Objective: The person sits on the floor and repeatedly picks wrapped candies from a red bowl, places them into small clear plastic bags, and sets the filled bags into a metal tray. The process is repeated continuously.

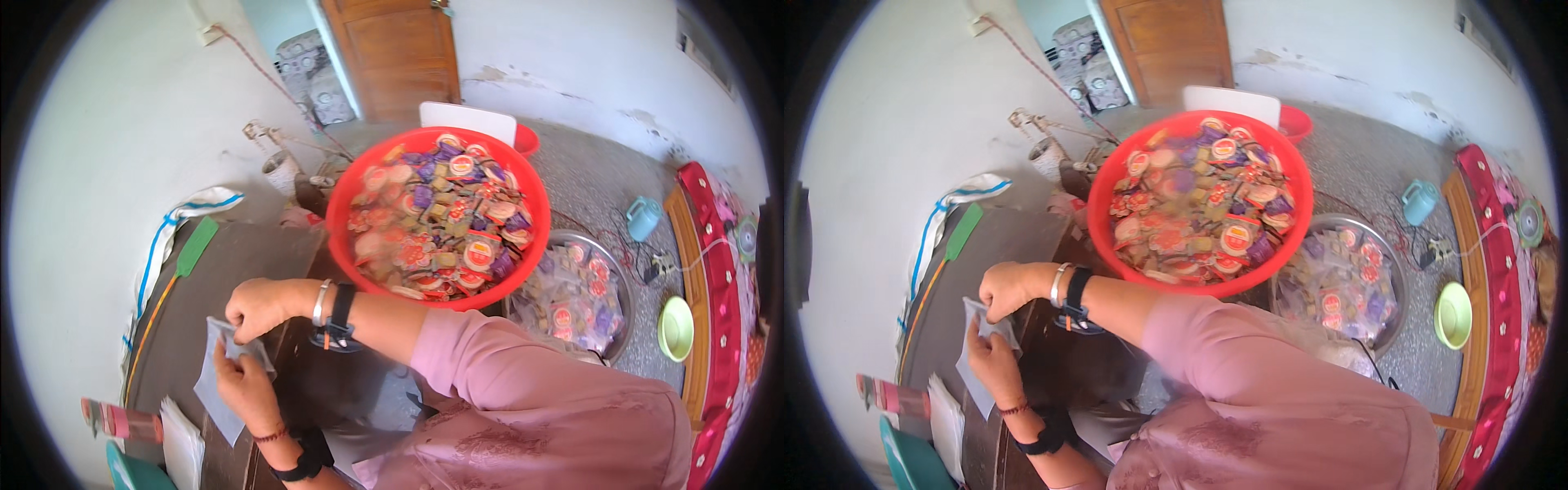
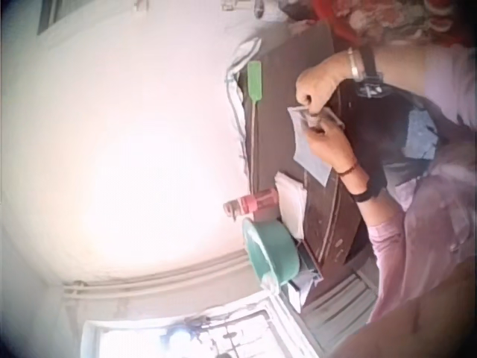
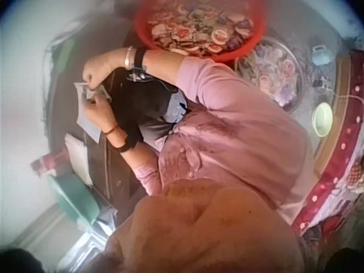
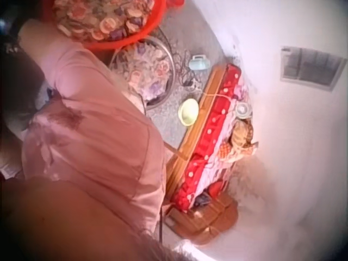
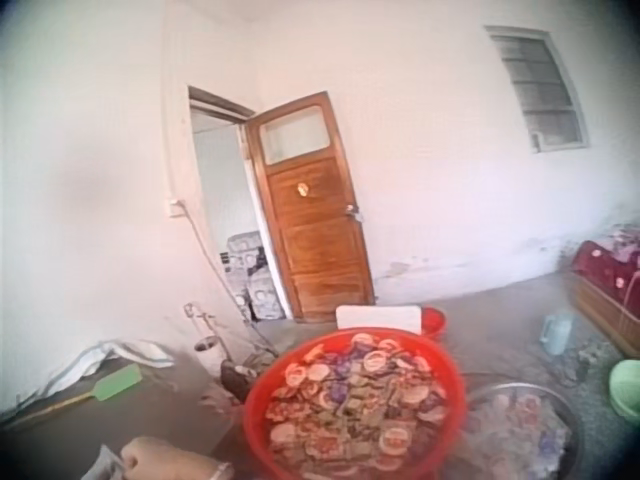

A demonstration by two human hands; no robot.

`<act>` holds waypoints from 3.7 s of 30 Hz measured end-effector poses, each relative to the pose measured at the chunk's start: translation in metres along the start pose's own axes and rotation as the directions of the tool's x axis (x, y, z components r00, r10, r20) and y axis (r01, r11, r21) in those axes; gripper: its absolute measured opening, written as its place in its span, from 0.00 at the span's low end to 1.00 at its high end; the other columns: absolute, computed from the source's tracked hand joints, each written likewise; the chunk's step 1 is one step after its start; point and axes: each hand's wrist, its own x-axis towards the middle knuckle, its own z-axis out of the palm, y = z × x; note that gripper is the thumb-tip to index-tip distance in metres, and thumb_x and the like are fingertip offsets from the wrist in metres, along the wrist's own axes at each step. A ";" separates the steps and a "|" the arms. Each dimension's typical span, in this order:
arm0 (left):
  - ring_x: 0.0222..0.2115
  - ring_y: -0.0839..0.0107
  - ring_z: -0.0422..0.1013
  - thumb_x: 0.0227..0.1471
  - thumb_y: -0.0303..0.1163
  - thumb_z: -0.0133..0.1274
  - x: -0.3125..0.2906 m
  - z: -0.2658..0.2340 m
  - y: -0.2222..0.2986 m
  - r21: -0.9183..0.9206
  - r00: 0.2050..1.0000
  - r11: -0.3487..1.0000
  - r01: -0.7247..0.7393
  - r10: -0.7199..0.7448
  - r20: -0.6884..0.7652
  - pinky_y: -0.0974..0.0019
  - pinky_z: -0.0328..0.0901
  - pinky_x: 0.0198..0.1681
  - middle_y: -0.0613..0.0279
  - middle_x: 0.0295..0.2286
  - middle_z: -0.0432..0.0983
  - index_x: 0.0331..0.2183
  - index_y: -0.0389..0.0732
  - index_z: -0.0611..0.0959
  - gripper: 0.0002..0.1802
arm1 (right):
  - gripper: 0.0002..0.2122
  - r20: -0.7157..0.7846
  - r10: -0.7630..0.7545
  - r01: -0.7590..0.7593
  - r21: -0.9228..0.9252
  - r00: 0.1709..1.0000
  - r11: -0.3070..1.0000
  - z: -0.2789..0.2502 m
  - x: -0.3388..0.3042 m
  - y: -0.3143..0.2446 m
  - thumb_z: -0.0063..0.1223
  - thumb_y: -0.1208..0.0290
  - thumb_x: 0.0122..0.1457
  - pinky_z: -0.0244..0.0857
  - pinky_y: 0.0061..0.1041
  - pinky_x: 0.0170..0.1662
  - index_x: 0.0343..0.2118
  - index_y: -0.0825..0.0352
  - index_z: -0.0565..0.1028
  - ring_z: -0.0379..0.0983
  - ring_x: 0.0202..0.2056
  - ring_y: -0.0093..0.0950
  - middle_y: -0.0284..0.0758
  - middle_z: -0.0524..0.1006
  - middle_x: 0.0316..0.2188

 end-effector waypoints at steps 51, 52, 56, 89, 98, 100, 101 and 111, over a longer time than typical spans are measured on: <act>0.21 0.82 0.59 0.60 0.20 0.50 -0.009 -0.001 0.013 -0.143 0.998 0.988 -0.056 0.050 -0.047 0.71 0.59 0.24 0.71 0.19 0.66 0.52 0.40 0.85 0.20 | 0.22 -0.361 0.732 -0.802 -0.080 0.577 0.593 -0.108 -0.309 0.131 0.63 0.67 0.55 0.71 0.35 0.50 0.52 0.71 0.75 0.78 0.44 0.36 0.48 0.81 0.42; 0.21 0.82 0.60 0.59 0.20 0.50 -0.010 -0.003 0.015 -0.120 0.998 0.992 -0.041 0.034 -0.055 0.71 0.60 0.25 0.69 0.18 0.67 0.51 0.39 0.85 0.19 | 0.22 -0.378 0.656 -0.716 -0.027 0.653 0.697 -0.110 -0.290 0.098 0.63 0.66 0.59 0.72 0.33 0.45 0.52 0.71 0.74 0.77 0.40 0.32 0.41 0.80 0.37; 0.21 0.79 0.66 0.59 0.21 0.51 -0.014 -0.005 0.021 -0.146 0.997 0.988 -0.038 0.028 -0.072 0.69 0.65 0.28 0.58 0.19 0.75 0.48 0.38 0.86 0.17 | 0.15 -0.250 0.557 -0.537 0.149 0.792 0.830 -0.117 -0.227 0.025 0.57 0.65 0.64 0.68 0.27 0.36 0.47 0.70 0.76 0.73 0.32 0.22 0.33 0.77 0.32; 0.32 0.69 0.79 0.64 0.25 0.51 -0.014 -0.017 0.019 -0.383 0.993 0.924 0.002 0.044 0.112 0.67 0.71 0.38 0.53 0.33 0.85 0.46 0.38 0.86 0.12 | 0.11 -0.156 0.082 -0.112 -0.192 0.984 0.975 -0.009 -0.029 -0.034 0.61 0.68 0.55 0.70 0.41 0.37 0.35 0.71 0.77 0.78 0.35 0.49 0.48 0.80 0.32; 0.31 0.64 0.76 0.61 0.22 0.53 -0.014 -0.011 0.007 -0.372 0.993 0.924 -0.091 0.054 -0.110 0.66 0.69 0.36 0.55 0.31 0.80 0.41 0.39 0.87 0.10 | 0.11 -0.041 0.061 -0.060 0.027 0.997 0.998 -0.015 -0.028 -0.019 0.64 0.66 0.55 0.70 0.36 0.40 0.35 0.69 0.78 0.77 0.37 0.39 0.43 0.79 0.32; 0.32 0.63 0.74 0.61 0.21 0.53 -0.014 -0.015 0.017 -0.290 0.994 0.954 -0.072 0.045 -0.100 0.65 0.68 0.36 0.56 0.31 0.77 0.40 0.39 0.87 0.09 | 0.11 0.038 0.016 -0.020 0.119 0.999 0.993 -0.025 -0.033 -0.019 0.65 0.66 0.55 0.70 0.35 0.40 0.35 0.69 0.79 0.77 0.37 0.37 0.42 0.79 0.32; 0.32 0.62 0.74 0.60 0.20 0.53 -0.014 -0.016 0.020 -0.248 0.995 0.967 -0.062 0.039 -0.096 0.65 0.68 0.36 0.56 0.30 0.76 0.39 0.39 0.87 0.09 | 0.11 0.052 0.026 -0.031 0.101 0.998 0.994 -0.026 -0.032 -0.018 0.65 0.66 0.54 0.70 0.34 0.40 0.34 0.69 0.79 0.77 0.37 0.37 0.42 0.78 0.32; 0.30 0.66 0.72 0.60 0.19 0.53 -0.017 -0.013 0.019 -0.258 0.977 0.942 -0.215 0.208 -0.055 0.67 0.67 0.37 0.57 0.29 0.76 0.41 0.38 0.86 0.09 | 0.16 -0.123 0.097 -0.134 -0.340 0.988 0.931 0.003 -0.025 -0.024 0.65 0.56 0.54 0.69 0.42 0.40 0.31 0.65 0.78 0.76 0.38 0.47 0.44 0.78 0.34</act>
